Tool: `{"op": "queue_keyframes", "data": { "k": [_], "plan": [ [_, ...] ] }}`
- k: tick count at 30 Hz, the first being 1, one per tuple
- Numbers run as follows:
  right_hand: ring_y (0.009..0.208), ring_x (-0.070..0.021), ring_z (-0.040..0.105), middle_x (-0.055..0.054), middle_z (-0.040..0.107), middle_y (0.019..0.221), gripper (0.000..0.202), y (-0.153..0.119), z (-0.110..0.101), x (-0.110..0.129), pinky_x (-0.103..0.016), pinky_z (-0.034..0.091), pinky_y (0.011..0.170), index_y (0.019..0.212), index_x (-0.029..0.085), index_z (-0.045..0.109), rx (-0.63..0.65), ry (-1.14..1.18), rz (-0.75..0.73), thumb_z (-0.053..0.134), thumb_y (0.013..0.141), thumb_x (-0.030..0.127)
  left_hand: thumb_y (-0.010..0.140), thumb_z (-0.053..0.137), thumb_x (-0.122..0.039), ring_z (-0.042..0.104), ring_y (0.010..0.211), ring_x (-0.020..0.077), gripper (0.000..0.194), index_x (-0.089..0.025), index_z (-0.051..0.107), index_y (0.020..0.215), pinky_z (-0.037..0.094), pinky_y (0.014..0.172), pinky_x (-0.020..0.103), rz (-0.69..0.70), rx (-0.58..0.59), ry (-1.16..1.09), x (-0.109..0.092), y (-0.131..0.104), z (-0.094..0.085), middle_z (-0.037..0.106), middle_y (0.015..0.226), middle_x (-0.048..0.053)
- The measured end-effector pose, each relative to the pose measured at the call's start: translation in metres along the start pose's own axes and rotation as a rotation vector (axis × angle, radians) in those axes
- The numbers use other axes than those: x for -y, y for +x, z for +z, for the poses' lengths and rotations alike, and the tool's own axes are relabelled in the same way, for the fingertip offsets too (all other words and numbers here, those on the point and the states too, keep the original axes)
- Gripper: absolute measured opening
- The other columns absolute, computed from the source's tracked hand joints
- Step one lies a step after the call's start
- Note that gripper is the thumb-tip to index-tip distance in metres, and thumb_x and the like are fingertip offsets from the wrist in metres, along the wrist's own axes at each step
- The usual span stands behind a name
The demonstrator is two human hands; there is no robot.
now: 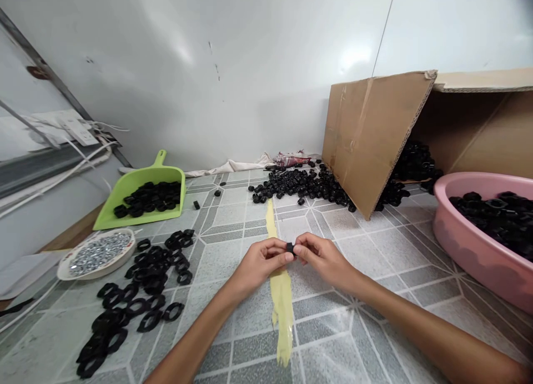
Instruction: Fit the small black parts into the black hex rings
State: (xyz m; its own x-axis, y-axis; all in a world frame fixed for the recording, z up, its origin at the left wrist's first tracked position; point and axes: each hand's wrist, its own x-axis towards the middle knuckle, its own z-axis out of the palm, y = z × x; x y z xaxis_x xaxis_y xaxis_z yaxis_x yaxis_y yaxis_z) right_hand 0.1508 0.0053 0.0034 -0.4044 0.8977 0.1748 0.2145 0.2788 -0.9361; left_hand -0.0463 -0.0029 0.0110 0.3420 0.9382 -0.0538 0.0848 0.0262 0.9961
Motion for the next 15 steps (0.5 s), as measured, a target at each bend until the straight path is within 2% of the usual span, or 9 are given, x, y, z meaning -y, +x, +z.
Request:
{"op": "queue_keyframes", "data": {
  "k": [4,8,10,12,14,15],
  "plan": [
    [0.054,-0.0140,0.046,0.002,0.048,0.054,0.057,-0.001,0.002,-0.003,-0.028,0.033,0.056,0.059,0.021,0.048,-0.043,-0.038,0.109,0.037,0.100,0.058,0.082,0.072,-0.041,0.064,0.082,0.0212,0.028,-0.020,0.072,0.101,0.049,0.075,0.030,0.114,-0.097,0.125,-0.007,-0.009,0.017,0.073,0.089,0.006],
    [0.050,-0.0139,0.044,0.002,0.044,0.049,0.064,0.000,0.000,-0.008,-0.028,0.031,0.053,0.053,0.021,0.045,-0.058,-0.025,0.158,0.035,0.098,0.064,0.084,0.070,-0.041,0.064,0.081,0.0203,0.029,-0.022,0.069,0.106,0.050,0.072,0.030,0.101,-0.094,0.105,-0.004,-0.012,0.026,0.073,0.092,0.005],
    [0.055,-0.0152,0.050,0.000,0.052,0.054,0.061,0.002,-0.007,-0.008,-0.028,0.036,0.057,0.060,0.020,0.054,-0.083,-0.099,0.087,0.033,0.101,0.060,0.084,0.069,-0.042,0.064,0.076,0.0182,0.031,-0.022,0.067,0.108,0.050,0.067,0.028,0.052,-0.114,0.026,0.001,-0.008,0.025,0.073,0.095,0.005],
    [0.072,-0.0176,0.059,-0.002,0.064,0.075,0.048,0.005,-0.015,-0.005,-0.029,0.041,0.067,0.081,0.020,0.065,-0.117,-0.157,-0.031,0.038,0.101,0.054,0.082,0.071,-0.044,0.063,0.075,0.0167,0.034,-0.020,0.067,0.107,0.050,0.065,0.026,0.025,-0.151,-0.030,0.006,-0.004,0.023,0.073,0.097,0.006],
    [0.090,-0.0196,0.061,-0.004,0.068,0.100,0.030,0.008,-0.022,-0.001,-0.029,0.043,0.074,0.105,0.023,0.066,-0.103,-0.157,-0.118,0.052,0.098,0.048,0.078,0.075,-0.044,0.062,0.076,0.0164,0.037,-0.019,0.067,0.105,0.049,0.062,0.024,0.022,-0.181,-0.059,0.009,0.000,0.021,0.072,0.095,0.006],
    [0.094,-0.0203,0.062,-0.005,0.067,0.105,0.028,0.009,-0.024,0.001,-0.029,0.044,0.075,0.111,0.024,0.065,-0.066,-0.144,-0.132,0.057,0.095,0.045,0.077,0.077,-0.043,0.061,0.076,0.0163,0.038,-0.018,0.068,0.104,0.048,0.061,0.023,0.023,-0.187,-0.064,0.009,0.000,0.020,0.072,0.093,0.006]
  ]
}}
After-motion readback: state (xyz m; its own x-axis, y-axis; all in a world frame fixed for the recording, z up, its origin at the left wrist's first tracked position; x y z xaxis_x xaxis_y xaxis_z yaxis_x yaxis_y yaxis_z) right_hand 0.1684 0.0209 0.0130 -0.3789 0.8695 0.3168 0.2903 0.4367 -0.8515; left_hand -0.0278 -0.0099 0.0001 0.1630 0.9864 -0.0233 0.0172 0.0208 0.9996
